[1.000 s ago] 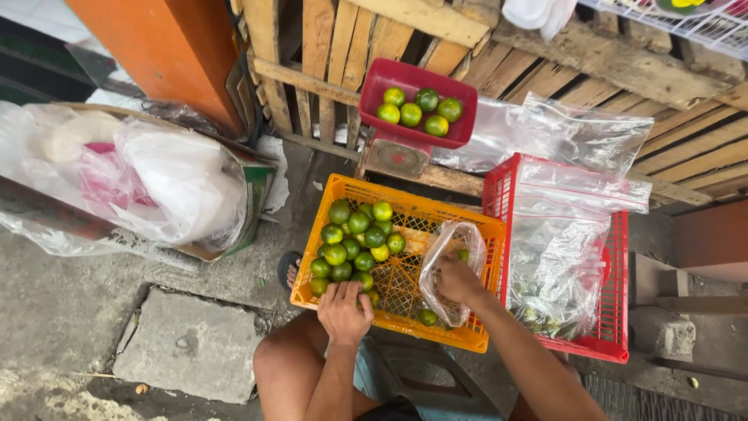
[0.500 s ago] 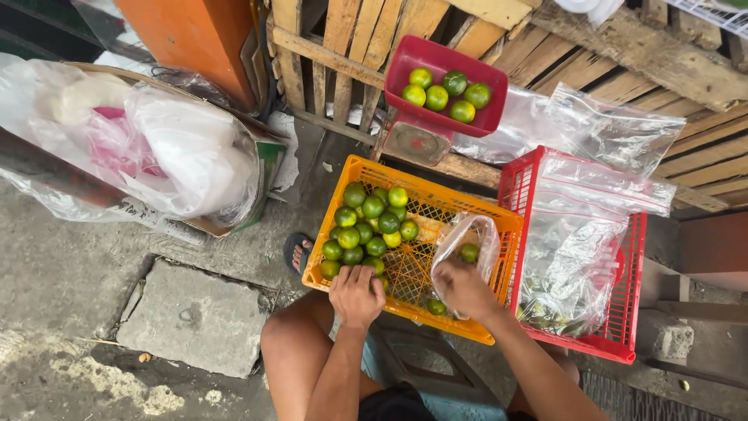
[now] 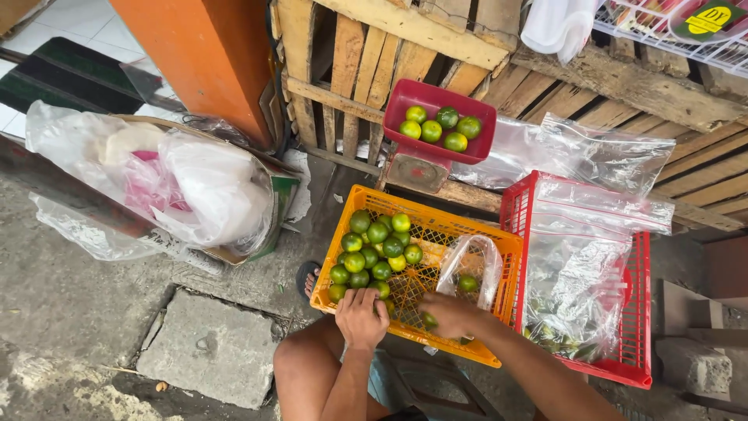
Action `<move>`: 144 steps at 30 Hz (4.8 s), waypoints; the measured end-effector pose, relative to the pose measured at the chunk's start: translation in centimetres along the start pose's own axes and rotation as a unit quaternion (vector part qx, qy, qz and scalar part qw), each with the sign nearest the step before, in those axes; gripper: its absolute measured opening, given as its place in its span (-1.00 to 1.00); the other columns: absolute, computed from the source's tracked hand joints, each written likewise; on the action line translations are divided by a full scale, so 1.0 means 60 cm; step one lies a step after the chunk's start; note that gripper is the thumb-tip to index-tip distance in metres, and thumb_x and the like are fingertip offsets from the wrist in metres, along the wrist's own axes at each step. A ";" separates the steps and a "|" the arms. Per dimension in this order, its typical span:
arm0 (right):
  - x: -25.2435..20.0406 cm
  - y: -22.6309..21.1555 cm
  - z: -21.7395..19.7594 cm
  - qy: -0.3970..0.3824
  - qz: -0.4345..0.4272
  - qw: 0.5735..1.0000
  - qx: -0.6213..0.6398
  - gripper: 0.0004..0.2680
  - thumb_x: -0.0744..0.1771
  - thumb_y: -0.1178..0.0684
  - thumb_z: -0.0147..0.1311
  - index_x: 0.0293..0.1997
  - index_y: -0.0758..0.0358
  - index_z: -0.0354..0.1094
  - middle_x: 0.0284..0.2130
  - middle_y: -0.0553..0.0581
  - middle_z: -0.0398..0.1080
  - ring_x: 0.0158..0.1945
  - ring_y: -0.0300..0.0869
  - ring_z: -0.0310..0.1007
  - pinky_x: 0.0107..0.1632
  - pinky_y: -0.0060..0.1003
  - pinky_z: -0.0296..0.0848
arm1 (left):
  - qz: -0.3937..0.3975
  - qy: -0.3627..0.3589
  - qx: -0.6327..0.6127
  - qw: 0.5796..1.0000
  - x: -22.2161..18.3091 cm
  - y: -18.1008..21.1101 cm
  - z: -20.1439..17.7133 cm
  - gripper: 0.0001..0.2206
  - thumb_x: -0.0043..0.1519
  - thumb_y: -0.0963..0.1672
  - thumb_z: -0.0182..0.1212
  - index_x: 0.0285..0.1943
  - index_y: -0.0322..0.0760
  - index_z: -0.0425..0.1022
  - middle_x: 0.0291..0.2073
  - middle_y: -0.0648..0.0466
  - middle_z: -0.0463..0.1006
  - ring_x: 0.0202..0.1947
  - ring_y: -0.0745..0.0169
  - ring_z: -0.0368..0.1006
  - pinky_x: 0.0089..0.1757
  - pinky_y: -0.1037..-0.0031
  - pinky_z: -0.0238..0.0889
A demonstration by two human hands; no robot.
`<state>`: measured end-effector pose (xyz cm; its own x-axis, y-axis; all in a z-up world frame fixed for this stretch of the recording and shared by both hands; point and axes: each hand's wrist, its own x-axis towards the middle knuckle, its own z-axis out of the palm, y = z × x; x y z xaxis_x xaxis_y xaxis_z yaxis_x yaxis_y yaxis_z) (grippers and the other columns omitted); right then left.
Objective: The person picks green limes from an orange crate and places them into a red weighing tray. They then transfer the limes into a clear plastic bag, seal it, and place the bag into a red crate. The process is repeated to pack multiple bags of limes.
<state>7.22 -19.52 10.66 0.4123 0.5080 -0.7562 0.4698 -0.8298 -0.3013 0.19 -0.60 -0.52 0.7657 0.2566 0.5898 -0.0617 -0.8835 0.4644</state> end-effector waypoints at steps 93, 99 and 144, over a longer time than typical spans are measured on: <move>0.092 0.173 0.164 0.290 0.055 0.216 0.930 -0.86 0.40 -0.11 -0.02 -0.25 0.03 0.35 -0.43 -0.06 0.38 -0.31 -0.12 0.38 -0.24 -0.27 0.38 | 0.001 -0.006 0.030 1.000 -0.008 -0.008 0.013 -0.81 0.14 -0.12 0.04 -0.33 0.06 0.62 -0.47 0.28 0.53 -0.31 0.27 0.46 -0.27 0.45 0.22; 0.046 0.124 -0.038 0.374 -0.026 0.251 0.892 -0.92 0.40 0.00 0.03 -0.24 0.07 0.34 -0.40 -0.06 0.38 -0.28 -0.16 0.39 -0.18 -0.30 0.42 | -0.005 -0.004 0.013 1.000 -0.002 0.000 0.004 -0.81 0.15 -0.12 0.02 -0.36 0.02 0.61 -0.50 0.24 0.51 -0.34 0.25 0.43 -0.29 0.45 0.21; -0.126 0.067 -0.009 0.118 0.105 0.971 0.182 -0.68 0.31 0.24 0.05 0.18 -0.01 0.33 0.34 0.01 0.13 0.48 -0.02 0.04 0.38 -0.13 0.43 | 0.024 -0.033 0.029 0.999 -0.004 -0.007 0.002 -0.76 0.09 -0.11 0.03 -0.28 -0.04 0.67 -0.36 0.21 0.62 -0.30 0.13 0.42 -0.34 0.34 0.18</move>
